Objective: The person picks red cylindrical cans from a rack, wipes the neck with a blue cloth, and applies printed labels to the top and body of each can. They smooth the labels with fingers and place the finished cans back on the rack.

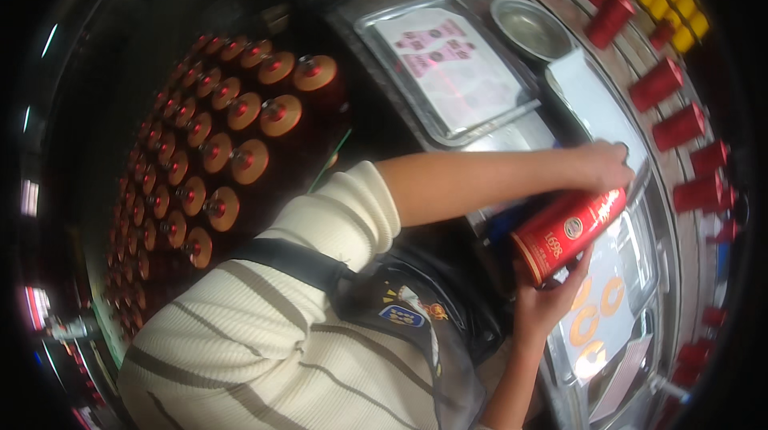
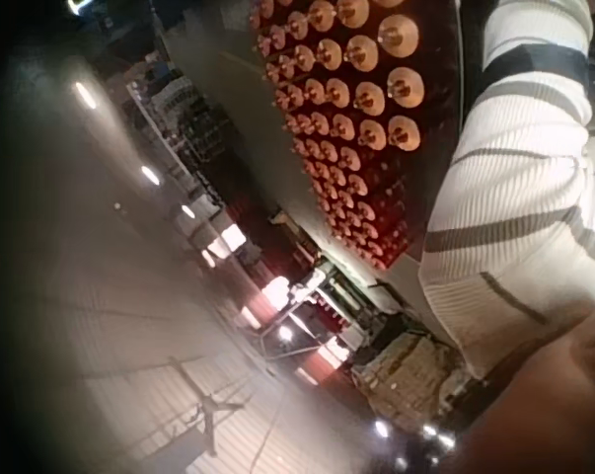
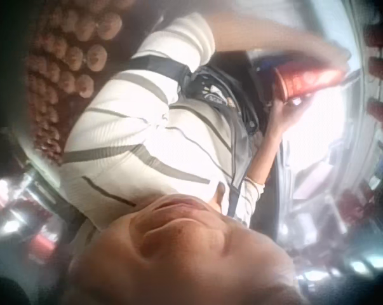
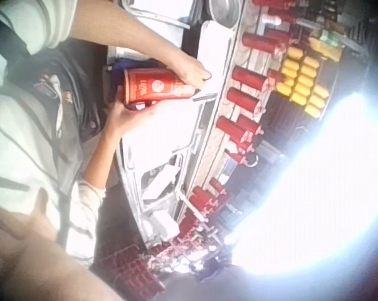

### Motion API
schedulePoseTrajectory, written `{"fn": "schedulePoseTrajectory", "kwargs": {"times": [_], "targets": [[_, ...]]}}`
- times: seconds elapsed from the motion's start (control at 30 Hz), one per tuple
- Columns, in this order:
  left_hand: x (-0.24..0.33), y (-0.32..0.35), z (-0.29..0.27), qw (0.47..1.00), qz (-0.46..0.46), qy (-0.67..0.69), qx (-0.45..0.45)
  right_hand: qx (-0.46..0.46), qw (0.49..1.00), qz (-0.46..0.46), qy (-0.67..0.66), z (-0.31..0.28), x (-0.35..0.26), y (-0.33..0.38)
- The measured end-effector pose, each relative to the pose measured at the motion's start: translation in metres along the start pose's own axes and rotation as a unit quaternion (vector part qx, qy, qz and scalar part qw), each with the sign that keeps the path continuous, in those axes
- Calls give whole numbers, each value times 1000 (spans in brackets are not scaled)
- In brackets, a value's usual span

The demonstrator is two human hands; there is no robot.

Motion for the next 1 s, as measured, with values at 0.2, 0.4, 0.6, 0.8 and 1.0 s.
{"fn": "schedulePoseTrajectory", "kwargs": {"times": [0.2,0.4,0.6,0.8,1.0], "targets": [[34,113,-71,987,-44,103,111,-75,988,-74,-117,-29,-51,53],[141,317,-194,967,81,119,210,-164,886,-433,30,-49,-109,54],[321,636,-194,778,156,-260,550,-118,738,-664,-10,-7,-255,99],[337,805,-179,568,-145,-412,698,-268,808,-525,-23,25,-264,124],[167,902,-163,513,-273,-413,701,-290,870,-398,5,30,-228,118]]}}
Point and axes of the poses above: each hand's wrist, its own y-axis away from the middle knuckle, its own z-axis out of the palm, x = y × z, the point moved 7 cm from there along -y, towards the middle knuckle, and after that the axes turned 12 degrees about y, right-handed, at the moved point
